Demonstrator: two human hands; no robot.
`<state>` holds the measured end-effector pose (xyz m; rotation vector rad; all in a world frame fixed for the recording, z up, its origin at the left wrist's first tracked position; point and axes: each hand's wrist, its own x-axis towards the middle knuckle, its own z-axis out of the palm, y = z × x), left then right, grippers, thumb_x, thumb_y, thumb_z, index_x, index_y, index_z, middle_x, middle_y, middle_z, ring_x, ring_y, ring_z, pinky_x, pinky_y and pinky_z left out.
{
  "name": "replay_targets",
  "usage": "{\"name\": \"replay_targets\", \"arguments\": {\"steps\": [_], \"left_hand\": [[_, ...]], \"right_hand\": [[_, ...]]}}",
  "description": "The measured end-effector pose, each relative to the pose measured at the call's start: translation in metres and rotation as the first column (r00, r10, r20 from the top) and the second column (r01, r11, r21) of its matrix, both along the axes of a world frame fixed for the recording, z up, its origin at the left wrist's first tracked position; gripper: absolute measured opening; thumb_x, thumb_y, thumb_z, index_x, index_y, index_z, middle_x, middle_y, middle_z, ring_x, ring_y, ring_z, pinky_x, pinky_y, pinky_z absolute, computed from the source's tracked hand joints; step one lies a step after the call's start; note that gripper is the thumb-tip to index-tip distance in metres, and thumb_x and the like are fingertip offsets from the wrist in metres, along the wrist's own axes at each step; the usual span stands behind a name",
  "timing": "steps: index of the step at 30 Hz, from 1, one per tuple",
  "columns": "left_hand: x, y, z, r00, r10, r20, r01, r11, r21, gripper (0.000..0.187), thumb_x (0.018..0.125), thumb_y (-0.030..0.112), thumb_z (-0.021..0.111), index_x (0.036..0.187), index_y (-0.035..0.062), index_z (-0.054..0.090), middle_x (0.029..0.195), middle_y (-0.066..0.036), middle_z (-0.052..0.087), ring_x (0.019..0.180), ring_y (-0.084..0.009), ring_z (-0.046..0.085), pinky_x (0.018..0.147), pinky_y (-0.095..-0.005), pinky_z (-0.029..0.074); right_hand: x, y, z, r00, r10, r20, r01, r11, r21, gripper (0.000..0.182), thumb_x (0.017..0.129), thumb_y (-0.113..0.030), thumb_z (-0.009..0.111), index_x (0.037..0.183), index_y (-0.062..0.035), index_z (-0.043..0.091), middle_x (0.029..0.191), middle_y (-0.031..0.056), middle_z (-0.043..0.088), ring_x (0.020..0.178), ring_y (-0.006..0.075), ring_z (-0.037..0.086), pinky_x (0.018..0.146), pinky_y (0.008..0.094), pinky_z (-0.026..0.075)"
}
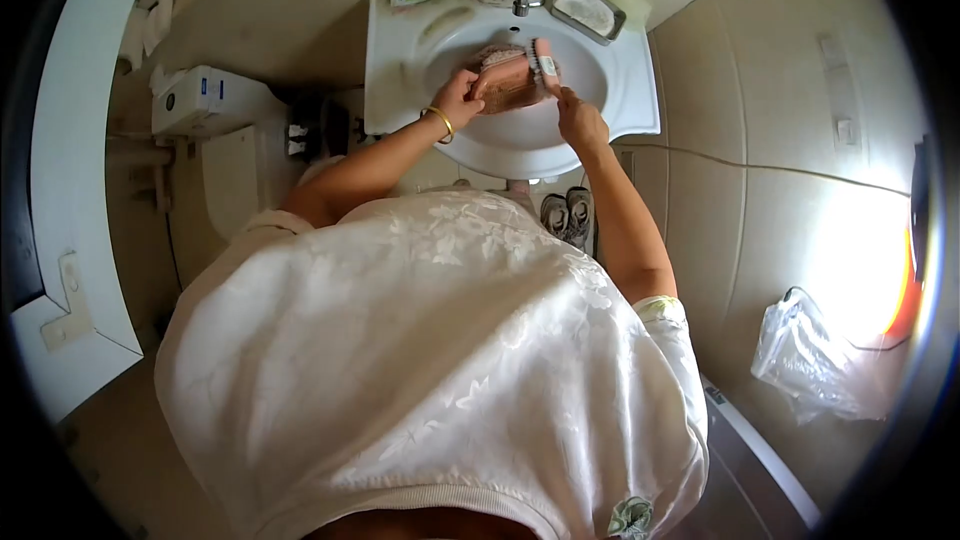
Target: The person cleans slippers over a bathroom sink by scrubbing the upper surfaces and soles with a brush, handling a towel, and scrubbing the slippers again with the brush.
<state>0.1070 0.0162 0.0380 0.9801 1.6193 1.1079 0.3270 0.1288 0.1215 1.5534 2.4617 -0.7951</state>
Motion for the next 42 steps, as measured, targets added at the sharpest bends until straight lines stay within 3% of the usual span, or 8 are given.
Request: {"name": "replay_targets", "arguments": {"steps": [5,18,23,28,31,35,39,42], "left_hand": [[-0.004,0.001,0.009,0.918,0.248,0.308,-0.169,0.951,-0.259,0.041,0.077,0.002,0.061,0.111,0.0088,0.04,0.108,-0.011,0.05,0.096,-0.0257,0.056,0.074,-0.0461,0.055],[-0.042,-0.015,-0.046,0.721,0.407,0.561,-0.132,0.875,-0.465,0.036,0.083,0.004,0.054,0.115,0.0083,0.038,0.114,-0.018,0.048,0.1,-0.0355,0.054,0.08,-0.0507,0.05],[-0.08,-0.01,-0.11,0.777,0.287,0.56,-0.038,0.91,-0.414,0.033,0.086,0.005,0.051,0.117,0.0047,0.037,0.11,-0.019,0.05,0.1,-0.0355,0.053,0.082,-0.0505,0.05],[-0.066,-0.007,-0.073,0.726,0.357,0.588,-0.058,0.884,-0.465,0.026,0.088,0.004,0.048,0.113,0.0034,0.043,0.106,-0.017,0.053,0.096,-0.032,0.055,0.081,-0.047,0.052],[-0.064,-0.006,-0.071,0.79,0.32,0.523,-0.071,0.895,-0.441,0.025,0.09,0.006,0.047,0.113,0.0009,0.042,0.103,-0.018,0.054,0.093,-0.0312,0.057,0.079,-0.0429,0.053],[-0.077,0.003,-0.076,0.774,0.381,0.506,0.001,0.798,-0.603,0.024,0.091,0.009,0.045,0.113,-0.0011,0.042,0.102,-0.02,0.055,0.089,-0.031,0.058,0.076,-0.0391,0.055],[-0.082,0.008,-0.079,0.763,0.387,0.517,0.014,0.79,-0.612,0.024,0.092,0.01,0.044,0.112,-0.0024,0.042,0.099,-0.02,0.055,0.088,-0.0307,0.058,0.077,-0.0382,0.054],[-0.068,-0.001,-0.067,0.778,0.384,0.496,-0.05,0.826,-0.561,0.024,0.092,0.009,0.043,0.113,-0.0025,0.041,0.1,-0.02,0.055,0.09,-0.0309,0.058,0.079,-0.04,0.053]], "right_hand": [[0.007,-0.015,-0.092,0.982,0.109,-0.156,-0.055,0.946,0.319,0.036,0.087,-0.02,0.044,0.12,-0.0048,0.048,0.092,0.0259,0.062,0.087,0.0396,0.06,0.075,0.0484,0.046],[0.101,-0.131,0.021,0.914,-0.337,-0.226,0.273,0.923,-0.271,0.048,0.084,-0.03,0.056,0.124,-0.0031,0.049,0.093,0.0216,0.061,0.082,0.0364,0.058,0.074,0.0427,0.045],[0.218,-0.224,-0.014,0.059,-0.972,-0.227,0.678,0.206,-0.705,0.028,0.087,-0.029,0.056,0.101,-0.0046,0.059,0.08,0.0046,0.061,0.06,0.0119,0.058,0.048,0.0275,0.043],[0.32,-0.325,0.0,-0.72,-0.487,-0.495,0.688,-0.409,-0.599,0.023,0.084,-0.031,0.062,0.086,-0.009,0.054,0.068,-0.0008,0.051,0.054,0.0119,0.05,0.041,0.024,0.036],[0.363,-0.357,0.004,-0.638,-0.456,-0.62,0.679,-0.714,-0.173,0.043,0.078,-0.035,0.069,0.098,0.0003,0.055,0.094,0.0102,0.056,0.071,0.0177,0.055,0.046,0.0317,0.039],[0.344,-0.336,0.082,-0.257,-0.795,-0.55,0.946,-0.323,0.025,0.058,0.081,-0.044,0.063,0.103,0.0092,0.057,0.102,0.0229,0.061,0.097,0.0326,0.057,0.077,0.0418,0.045],[0.385,-0.345,0.074,-0.316,-0.928,-0.199,0.945,-0.327,0.024,0.061,0.086,-0.05,0.045,0.085,0.0082,0.062,0.086,0.0267,0.062,0.086,0.041,0.057,0.075,0.0411,0.044],[0.362,-0.362,0.152,-0.207,-0.909,-0.363,0.974,-0.156,-0.164,0.038,0.09,-0.032,0.052,0.089,0.0048,0.063,0.071,0.0052,0.06,0.067,0.0126,0.054,0.064,0.0286,0.043]]}}
